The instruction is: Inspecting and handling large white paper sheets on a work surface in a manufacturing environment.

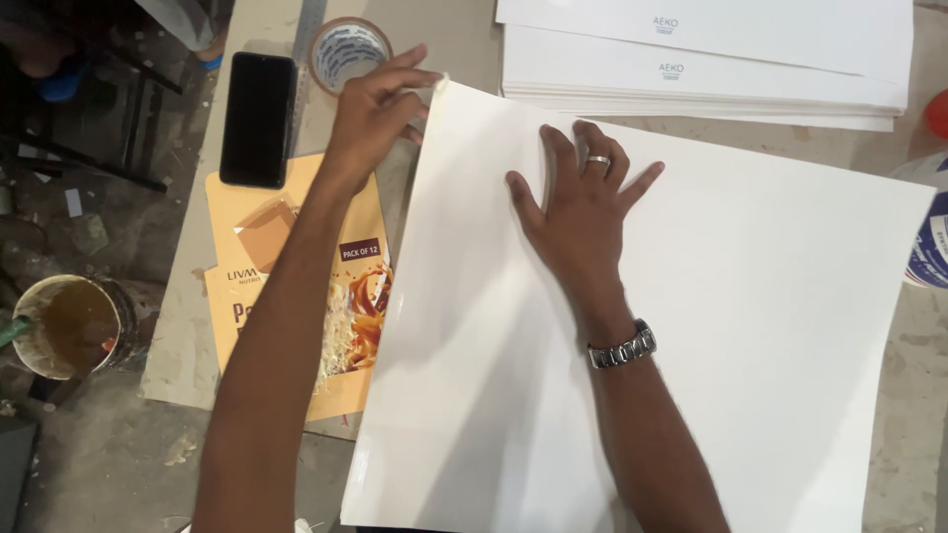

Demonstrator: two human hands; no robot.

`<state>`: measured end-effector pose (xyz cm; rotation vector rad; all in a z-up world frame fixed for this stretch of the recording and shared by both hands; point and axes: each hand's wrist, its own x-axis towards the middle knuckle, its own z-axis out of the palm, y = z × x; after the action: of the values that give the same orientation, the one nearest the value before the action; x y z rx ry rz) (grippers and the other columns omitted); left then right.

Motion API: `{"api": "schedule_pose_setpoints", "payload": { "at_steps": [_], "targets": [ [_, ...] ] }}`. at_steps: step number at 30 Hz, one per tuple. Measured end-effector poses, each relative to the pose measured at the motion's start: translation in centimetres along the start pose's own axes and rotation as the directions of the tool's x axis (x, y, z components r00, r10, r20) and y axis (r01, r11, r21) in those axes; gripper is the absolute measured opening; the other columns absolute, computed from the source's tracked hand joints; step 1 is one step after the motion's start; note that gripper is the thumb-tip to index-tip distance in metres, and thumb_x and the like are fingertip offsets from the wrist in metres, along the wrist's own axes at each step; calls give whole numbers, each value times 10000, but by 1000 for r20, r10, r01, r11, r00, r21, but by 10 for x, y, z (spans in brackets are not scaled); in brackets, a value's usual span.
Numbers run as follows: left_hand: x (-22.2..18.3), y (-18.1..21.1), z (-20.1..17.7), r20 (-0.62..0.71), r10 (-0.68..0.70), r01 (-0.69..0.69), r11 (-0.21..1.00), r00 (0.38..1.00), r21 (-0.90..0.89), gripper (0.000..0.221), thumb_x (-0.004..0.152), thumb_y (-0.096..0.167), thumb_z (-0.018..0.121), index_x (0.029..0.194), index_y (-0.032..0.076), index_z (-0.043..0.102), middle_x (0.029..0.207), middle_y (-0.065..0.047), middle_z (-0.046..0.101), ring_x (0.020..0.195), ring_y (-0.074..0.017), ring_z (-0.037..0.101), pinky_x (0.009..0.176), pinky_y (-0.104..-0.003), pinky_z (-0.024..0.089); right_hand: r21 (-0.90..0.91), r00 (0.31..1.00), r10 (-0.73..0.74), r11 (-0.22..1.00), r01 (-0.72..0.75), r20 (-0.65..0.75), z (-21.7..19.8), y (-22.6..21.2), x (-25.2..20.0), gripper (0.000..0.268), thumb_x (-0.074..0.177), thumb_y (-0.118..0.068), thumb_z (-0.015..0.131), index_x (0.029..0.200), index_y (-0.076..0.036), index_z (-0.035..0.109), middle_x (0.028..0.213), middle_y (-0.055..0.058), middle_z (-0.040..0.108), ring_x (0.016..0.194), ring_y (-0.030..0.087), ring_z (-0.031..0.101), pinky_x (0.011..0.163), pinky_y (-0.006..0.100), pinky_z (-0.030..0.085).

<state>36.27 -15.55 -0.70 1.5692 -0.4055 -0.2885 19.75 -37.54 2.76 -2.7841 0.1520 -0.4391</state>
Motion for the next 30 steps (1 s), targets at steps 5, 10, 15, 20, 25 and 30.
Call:
{"api": "schedule_pose_setpoints", "payload": {
  "at_steps": [5,10,15,20,25,30],
  "targets": [
    [-9,-2,2,-1,-49,49,992,999,112,305,907,-10,594,1176,14,737,1533,-188,536,873,-132,724,650,-234,640,0,1000,22,1000,-22,6,-3,-1,3,625,998,-513,664,1457,-110,532,1483,169,479,1441,344,319,1107,823,8],
    [-50,-16,-4,15,-46,45,995,999,84,262,937,-46,578,1136,12,736,1434,-189,630,909,-122,729,663,-221,660,-19,1000,2,1000,-2,-2,0,0,2,629,1003,-518,666,1460,-106,533,1479,170,484,1437,339,320,1108,830,28],
    [-110,-1,5,-29,-31,34,993,999,111,246,922,-48,589,1080,33,759,1395,-176,660,916,-117,746,628,-217,654,-33,1000,-17,999,16,-16,5,5,2,624,1013,-522,663,1464,-110,534,1478,170,491,1448,339,319,1104,833,38],
    [-188,10,7,-67,-75,89,969,995,230,243,905,-32,620,1061,56,785,1349,-147,709,840,-139,753,619,-236,623,-29,999,-27,999,27,-20,7,8,0,619,1020,-522,657,1464,-110,534,1485,180,489,1448,347,317,1099,836,40],
    [-263,19,8,-22,124,-110,942,992,317,266,846,-54,645,1049,42,787,1289,-181,720,1021,-226,755,815,-324,620,-2,1000,-11,1000,11,-16,4,8,1,593,1027,-518,660,1443,-112,544,1478,189,492,1440,365,319,1094,837,33],
    [-330,30,11,0,223,-208,913,975,351,210,847,3,716,1027,79,792,1264,-173,735,1010,-246,760,836,-338,627,16,1000,-13,1000,13,-20,4,8,1,577,1009,-492,690,1430,-123,554,1474,181,500,1435,375,324,1101,830,30]
  ]
}}
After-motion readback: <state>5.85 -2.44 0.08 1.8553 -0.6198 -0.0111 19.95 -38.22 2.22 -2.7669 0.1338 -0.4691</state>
